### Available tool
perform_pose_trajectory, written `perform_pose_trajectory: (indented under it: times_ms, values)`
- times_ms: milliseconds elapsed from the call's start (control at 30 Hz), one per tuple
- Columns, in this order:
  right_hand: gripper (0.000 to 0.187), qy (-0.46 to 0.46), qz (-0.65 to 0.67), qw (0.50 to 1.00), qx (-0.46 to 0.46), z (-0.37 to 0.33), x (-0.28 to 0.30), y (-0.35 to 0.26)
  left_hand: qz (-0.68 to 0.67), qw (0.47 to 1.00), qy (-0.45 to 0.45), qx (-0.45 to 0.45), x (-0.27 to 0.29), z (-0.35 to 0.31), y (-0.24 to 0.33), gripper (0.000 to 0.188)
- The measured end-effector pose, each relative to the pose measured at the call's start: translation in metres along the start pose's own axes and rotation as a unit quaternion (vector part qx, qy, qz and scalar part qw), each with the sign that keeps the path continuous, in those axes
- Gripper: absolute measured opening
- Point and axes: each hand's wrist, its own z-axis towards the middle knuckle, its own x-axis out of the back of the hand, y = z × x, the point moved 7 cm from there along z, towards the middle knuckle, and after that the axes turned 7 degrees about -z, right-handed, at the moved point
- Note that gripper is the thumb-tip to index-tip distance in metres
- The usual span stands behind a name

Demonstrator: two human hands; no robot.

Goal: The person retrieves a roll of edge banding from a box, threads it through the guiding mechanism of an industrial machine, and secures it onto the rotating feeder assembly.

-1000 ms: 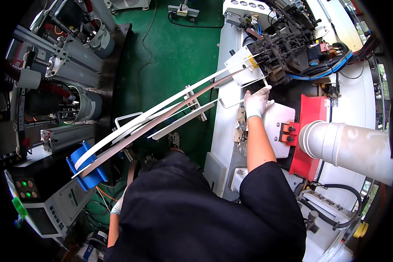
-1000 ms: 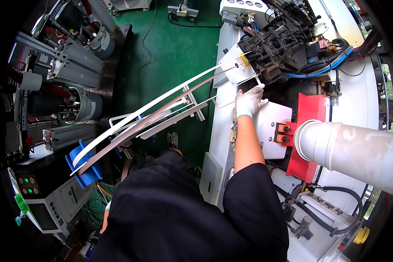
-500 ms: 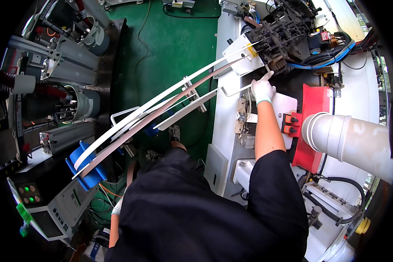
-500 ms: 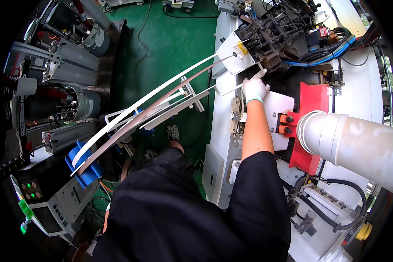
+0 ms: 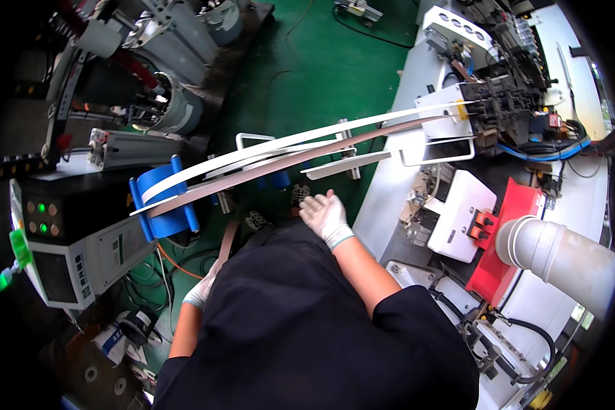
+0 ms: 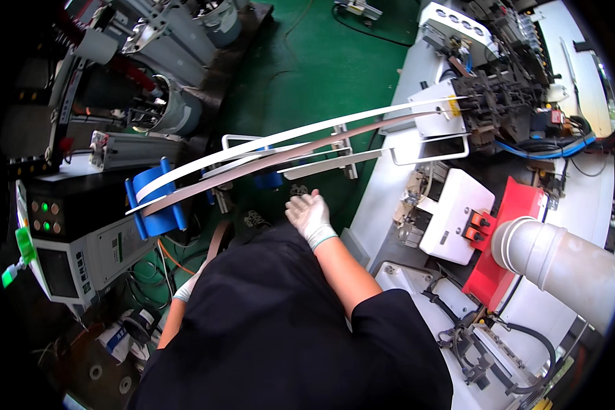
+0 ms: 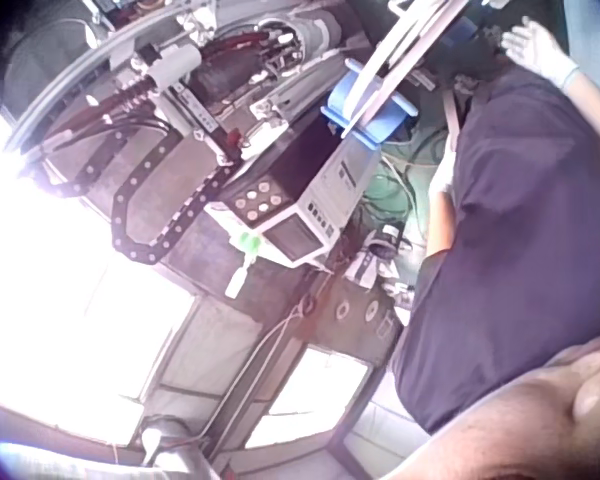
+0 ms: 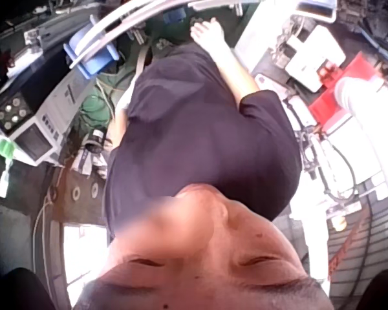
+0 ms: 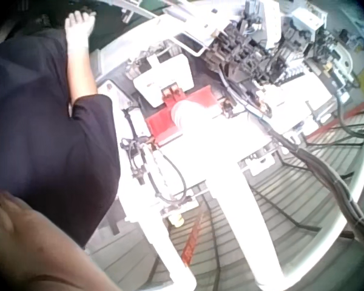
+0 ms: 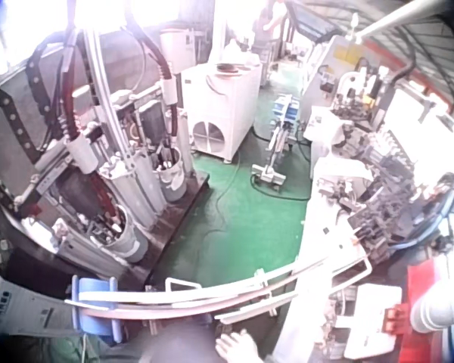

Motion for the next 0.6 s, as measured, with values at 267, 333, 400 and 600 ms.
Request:
perform_pose_trajectory:
  times_ms: [267,333,400,600]
  values:
    - [0.098,-0.22,0.282,0.933,0.03,-0.02,-0.131,-0.052,-0.061,0.997,-0.017,-0.036,0.021,-0.01,-0.07,0.112]
    - [0.095,-0.119,0.299,0.946,0.041,-0.015,-0.131,-0.046,-0.14,0.99,-0.021,-0.025,0.012,-0.022,-0.054,0.102]
    - [0.091,-0.071,0.269,0.959,0.049,-0.026,-0.135,-0.049,-0.009,0.998,-0.021,-0.057,0.017,-0.029,-0.055,0.088]
    - [0.089,-0.01,0.183,0.978,0.099,-0.023,-0.117,-0.055,0.007,0.998,-0.006,-0.055,0.039,-0.038,-0.094,0.075]
